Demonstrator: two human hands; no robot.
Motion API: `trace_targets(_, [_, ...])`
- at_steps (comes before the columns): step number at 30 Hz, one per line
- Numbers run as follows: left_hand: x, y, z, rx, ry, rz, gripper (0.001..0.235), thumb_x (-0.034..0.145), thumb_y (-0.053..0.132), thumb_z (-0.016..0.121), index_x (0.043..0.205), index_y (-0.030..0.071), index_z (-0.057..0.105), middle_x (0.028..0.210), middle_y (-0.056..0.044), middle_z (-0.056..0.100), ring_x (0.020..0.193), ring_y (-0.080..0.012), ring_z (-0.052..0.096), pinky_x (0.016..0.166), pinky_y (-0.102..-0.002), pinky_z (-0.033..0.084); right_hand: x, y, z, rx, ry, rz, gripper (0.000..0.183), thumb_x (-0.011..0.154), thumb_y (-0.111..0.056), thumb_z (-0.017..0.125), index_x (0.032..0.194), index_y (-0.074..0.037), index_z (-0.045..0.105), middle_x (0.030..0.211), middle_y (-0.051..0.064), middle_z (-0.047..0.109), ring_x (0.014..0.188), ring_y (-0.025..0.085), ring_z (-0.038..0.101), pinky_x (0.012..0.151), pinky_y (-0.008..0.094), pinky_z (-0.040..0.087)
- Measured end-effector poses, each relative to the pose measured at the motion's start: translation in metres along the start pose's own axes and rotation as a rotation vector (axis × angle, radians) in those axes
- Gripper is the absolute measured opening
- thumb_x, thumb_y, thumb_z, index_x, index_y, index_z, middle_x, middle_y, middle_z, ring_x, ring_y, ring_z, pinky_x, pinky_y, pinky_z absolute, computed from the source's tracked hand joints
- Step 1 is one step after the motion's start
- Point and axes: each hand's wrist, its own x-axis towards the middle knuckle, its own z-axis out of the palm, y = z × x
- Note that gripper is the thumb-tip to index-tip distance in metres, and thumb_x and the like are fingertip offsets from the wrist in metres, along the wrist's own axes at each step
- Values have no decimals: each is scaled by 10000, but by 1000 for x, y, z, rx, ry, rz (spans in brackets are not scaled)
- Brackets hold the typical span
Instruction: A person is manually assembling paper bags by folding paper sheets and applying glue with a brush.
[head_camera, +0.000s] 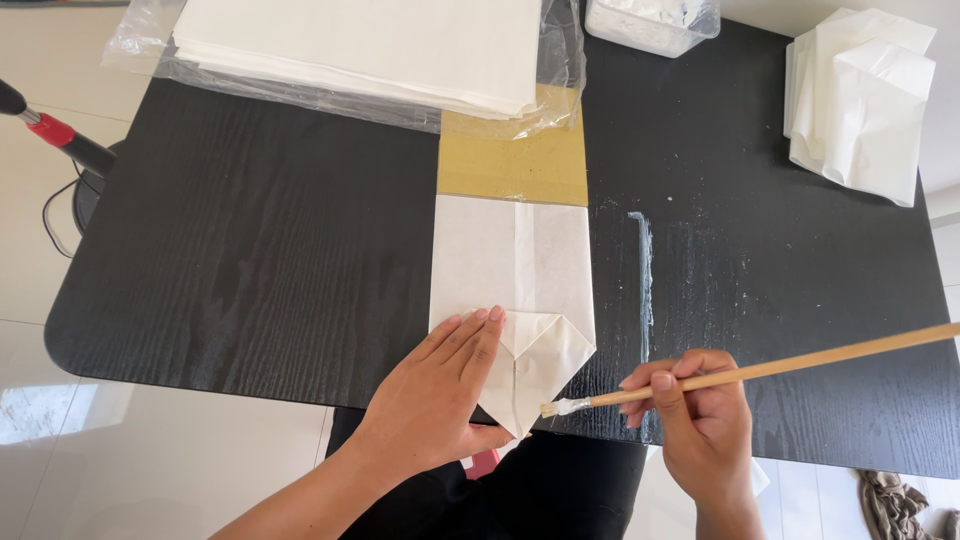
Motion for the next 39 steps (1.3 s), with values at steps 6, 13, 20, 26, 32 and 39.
trace_targets(6, [0, 0, 0, 31, 22, 19, 1226, 736, 659, 831, 1546, -86, 292, 1587, -208, 441, 1474, -289, 429, 1244, -405, 291, 2, -10, 24, 88, -2, -149, 94, 1041, -73, 494, 1014, -58, 405, 830, 195, 734, 527, 242, 751, 448, 261, 659])
trace_targets(13, [0, 0, 1, -4, -18, -2, 1257, 709, 711, 852, 1535, -75, 322, 1587, -202, 436, 1475, -290, 416, 1237, -404, 271, 4, -4, 31, 123, -119, -87, 109, 1038, -111, 498, 1025, -99, 391, 822, 170, 749, 581, 202, 718, 510, 255, 598])
trace_targets(20, [-2, 0, 2, 50, 30, 24, 1252, 705, 682, 850, 1542, -77, 311, 1588, -198, 444, 1478, -292, 425, 1242, -408, 297, -1, 6, 11, 158, -4, -117, 85, 1070, -122, 470, 1053, -130, 387, 820, 160, 726, 502, 213, 669, 451, 276, 573])
trace_targets(26, [-2, 0, 3, 63, 1, 19, 1285, 682, 698, 857, 1545, -76, 304, 1589, -197, 439, 1490, -289, 403, 1250, -403, 276, -1, 4, 29, 189, -79, -50, 126, 1043, -130, 502, 1017, -85, 387, 814, 175, 738, 523, 238, 719, 457, 284, 601])
trace_targets(32, [0, 1, -1, 49, 24, 17, 1225, 721, 708, 829, 1527, -78, 346, 1561, -205, 476, 1465, -290, 444, 1235, -404, 309, -2, 13, 7, 123, -46, -78, 101, 1055, -114, 484, 1015, -102, 393, 797, 142, 725, 554, 206, 709, 445, 261, 573])
trace_targets(39, [-1, 1, 1, 42, 17, 10, 1245, 713, 684, 838, 1543, -78, 307, 1582, -201, 451, 1481, -288, 421, 1244, -406, 292, -1, 6, 20, 270, -97, -134, 105, 1050, -127, 504, 1038, -102, 403, 838, 189, 728, 506, 254, 688, 483, 298, 596])
